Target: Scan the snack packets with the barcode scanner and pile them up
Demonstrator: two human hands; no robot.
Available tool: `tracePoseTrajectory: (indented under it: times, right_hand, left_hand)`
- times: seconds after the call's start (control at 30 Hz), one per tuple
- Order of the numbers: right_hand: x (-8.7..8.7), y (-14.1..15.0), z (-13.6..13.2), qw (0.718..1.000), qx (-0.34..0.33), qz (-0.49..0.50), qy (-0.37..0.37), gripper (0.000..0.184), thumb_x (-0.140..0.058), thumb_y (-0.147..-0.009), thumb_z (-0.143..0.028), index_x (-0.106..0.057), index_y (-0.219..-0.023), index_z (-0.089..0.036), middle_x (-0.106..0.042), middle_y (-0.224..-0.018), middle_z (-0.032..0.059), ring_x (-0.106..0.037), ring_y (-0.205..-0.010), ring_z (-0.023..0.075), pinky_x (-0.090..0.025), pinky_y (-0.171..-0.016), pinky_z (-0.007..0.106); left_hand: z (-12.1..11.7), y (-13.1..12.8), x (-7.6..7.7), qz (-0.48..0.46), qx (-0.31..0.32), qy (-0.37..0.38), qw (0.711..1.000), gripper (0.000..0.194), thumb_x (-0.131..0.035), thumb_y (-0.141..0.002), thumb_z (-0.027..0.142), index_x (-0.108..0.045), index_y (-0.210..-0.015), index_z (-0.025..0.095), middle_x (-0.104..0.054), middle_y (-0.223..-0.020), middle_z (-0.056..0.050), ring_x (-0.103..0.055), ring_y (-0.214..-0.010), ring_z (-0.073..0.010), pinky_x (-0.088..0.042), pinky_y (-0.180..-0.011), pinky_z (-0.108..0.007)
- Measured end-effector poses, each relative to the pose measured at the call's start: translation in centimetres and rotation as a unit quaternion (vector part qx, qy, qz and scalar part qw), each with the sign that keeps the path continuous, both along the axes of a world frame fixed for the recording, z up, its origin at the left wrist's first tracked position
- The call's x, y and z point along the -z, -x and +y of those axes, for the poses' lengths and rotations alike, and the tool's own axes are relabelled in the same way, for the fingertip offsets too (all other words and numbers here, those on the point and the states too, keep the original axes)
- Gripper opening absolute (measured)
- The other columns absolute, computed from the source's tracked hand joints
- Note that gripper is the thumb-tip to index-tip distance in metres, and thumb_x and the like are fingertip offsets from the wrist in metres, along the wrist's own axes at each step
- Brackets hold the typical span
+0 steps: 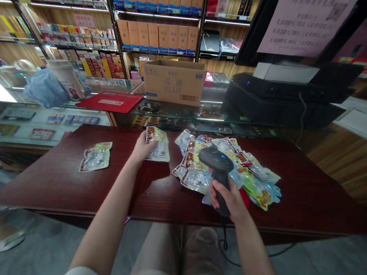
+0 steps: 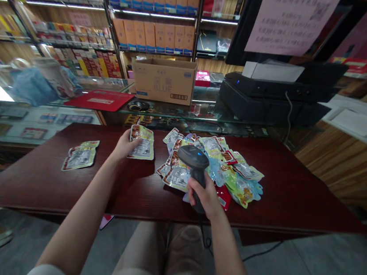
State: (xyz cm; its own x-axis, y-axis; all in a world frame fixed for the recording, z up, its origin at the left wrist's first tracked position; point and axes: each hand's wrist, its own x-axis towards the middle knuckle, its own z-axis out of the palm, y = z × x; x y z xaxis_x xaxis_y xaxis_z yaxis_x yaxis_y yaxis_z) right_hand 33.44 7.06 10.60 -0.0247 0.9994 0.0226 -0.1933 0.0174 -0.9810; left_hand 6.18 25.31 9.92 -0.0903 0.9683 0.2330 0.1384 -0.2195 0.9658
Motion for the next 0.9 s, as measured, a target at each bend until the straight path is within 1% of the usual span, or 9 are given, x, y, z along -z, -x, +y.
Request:
tracePoseTrajectory:
  times: [0.13, 0.23, 0.3, 0.4, 0.53, 0.6, 0.77, 0.83, 0.9]
  right_hand:
    - [-0.1, 0.2, -0.4, 1.0, -0.002, 0.011, 0.003, 0.033, -0.067, -0.079, -0.044, -0.043, -0.084, -0.022, -0.049, -0.054, -0.0089, -0.041, -0.033, 0.0061, -0.032, -0.035, 0.02]
    - [-0.3, 0.2, -0.7, 1.0, 0.003, 0.025, 0.0, 0.034, -0.067, -0.079, -0.044, -0.042, -0.079, -0.022, -0.048, -0.054, -0.0079, -0.04, -0.033, 0.0061, -0.032, -0.035, 0.021]
    - [-0.5, 0.3, -0.8, 0.999, 0.003, 0.037, -0.004, 0.033, -0.066, -0.08, -0.044, -0.042, -0.076, -0.021, -0.048, -0.055, -0.0072, -0.04, -0.034, 0.0058, -0.032, -0.035, 0.021]
    - [-0.9, 0.3, -1.0, 0.999, 0.006, 0.051, -0.009, 0.032, -0.066, -0.08, -0.042, -0.043, -0.074, -0.021, -0.048, -0.055, -0.0069, -0.04, -0.035, 0.0057, -0.033, -0.036, 0.021]
    - [-1.0, 0.2, -1.0, 0.998, 0.01, 0.061, -0.004, 0.031, -0.067, -0.08, -0.042, -0.044, -0.076, -0.021, -0.048, -0.055, -0.0072, -0.039, -0.034, 0.0058, -0.033, -0.036, 0.022]
    - [-0.8, 0.0, -1.0, 0.997, 0.011, 0.07, -0.004, 0.031, -0.067, -0.08, -0.042, -0.044, -0.075, -0.021, -0.047, -0.055, -0.0071, -0.039, -0.034, 0.0056, -0.033, -0.035, 0.022]
    - [-0.3, -0.6, -0.7, 0.995, 0.011, 0.094, -0.016, 0.032, -0.067, -0.081, -0.041, -0.046, -0.07, -0.02, -0.047, -0.055, -0.0067, -0.037, -0.033, 0.0047, -0.032, -0.036, 0.021]
    - [-0.3, -1.0, -0.5, 0.995, 0.005, 0.095, -0.017, 0.034, -0.066, -0.081, -0.042, -0.046, -0.066, -0.02, -0.044, -0.054, -0.0066, -0.035, -0.033, 0.0044, -0.031, -0.035, 0.021]
    - [-0.5, -1.3, -0.3, 0.995, -0.002, 0.094, -0.016, 0.036, -0.065, -0.082, -0.043, -0.046, -0.063, -0.019, -0.042, -0.051, -0.0065, -0.034, -0.033, 0.0048, -0.03, -0.035, 0.022]
  left_hand:
    - [-0.6, 5.2, 0.6, 0.082, -0.04, 0.003, 0.996, 0.058, -0.07, -0.06, 0.031, -0.054, -0.113, 0.016, -0.067, -0.106, -0.009, -0.065, -0.097, -0.0248, -0.049, -0.092, -0.042]
    - [-1.2, 8.5, 1.5, 0.139, -0.077, 0.022, 0.987, 0.06, -0.069, -0.061, 0.03, -0.053, -0.117, 0.017, -0.067, -0.106, -0.009, -0.064, -0.098, -0.0248, -0.05, -0.091, -0.041]
    - [-1.6, 10.0, 2.0, 0.186, -0.095, 0.033, 0.977, 0.058, -0.067, -0.063, 0.031, -0.053, -0.117, 0.017, -0.068, -0.106, -0.009, -0.064, -0.097, -0.0249, -0.05, -0.09, -0.041]
    - [-2.1, 11.0, 2.7, 0.263, -0.112, 0.045, 0.957, 0.053, -0.064, -0.066, 0.033, -0.055, -0.115, 0.016, -0.068, -0.106, -0.01, -0.063, -0.099, -0.0272, -0.048, -0.092, -0.043]
    - [-2.6, 10.7, 3.3, 0.349, -0.158, 0.052, 0.922, 0.047, -0.061, -0.071, 0.035, -0.056, -0.113, 0.016, -0.067, -0.102, -0.014, -0.062, -0.102, -0.0343, -0.045, -0.094, -0.049]
    - [-2.9, 10.2, 3.5, 0.377, -0.172, 0.039, 0.909, 0.047, -0.057, -0.074, 0.034, -0.054, -0.117, 0.013, -0.065, -0.105, -0.016, -0.06, -0.107, -0.0356, -0.044, -0.095, -0.049]
    - [-4.2, 8.7, 2.4, 0.431, -0.222, -0.036, 0.874, 0.052, -0.051, -0.08, 0.029, -0.05, -0.126, 0.005, -0.053, -0.123, -0.025, -0.048, -0.122, -0.0374, -0.037, -0.104, -0.053]
    - [-4.8, 7.2, 1.5, 0.431, -0.206, -0.063, 0.876, 0.046, -0.05, -0.081, 0.028, -0.053, -0.121, 0.006, -0.054, -0.122, -0.024, -0.05, -0.12, -0.0365, -0.036, -0.104, -0.053]
    - [-5.6, 4.6, 0.7, 0.404, -0.147, -0.085, 0.899, 0.039, -0.049, -0.082, 0.028, -0.057, -0.115, 0.01, -0.057, -0.116, -0.02, -0.056, -0.11, -0.0325, -0.04, -0.1, -0.049]
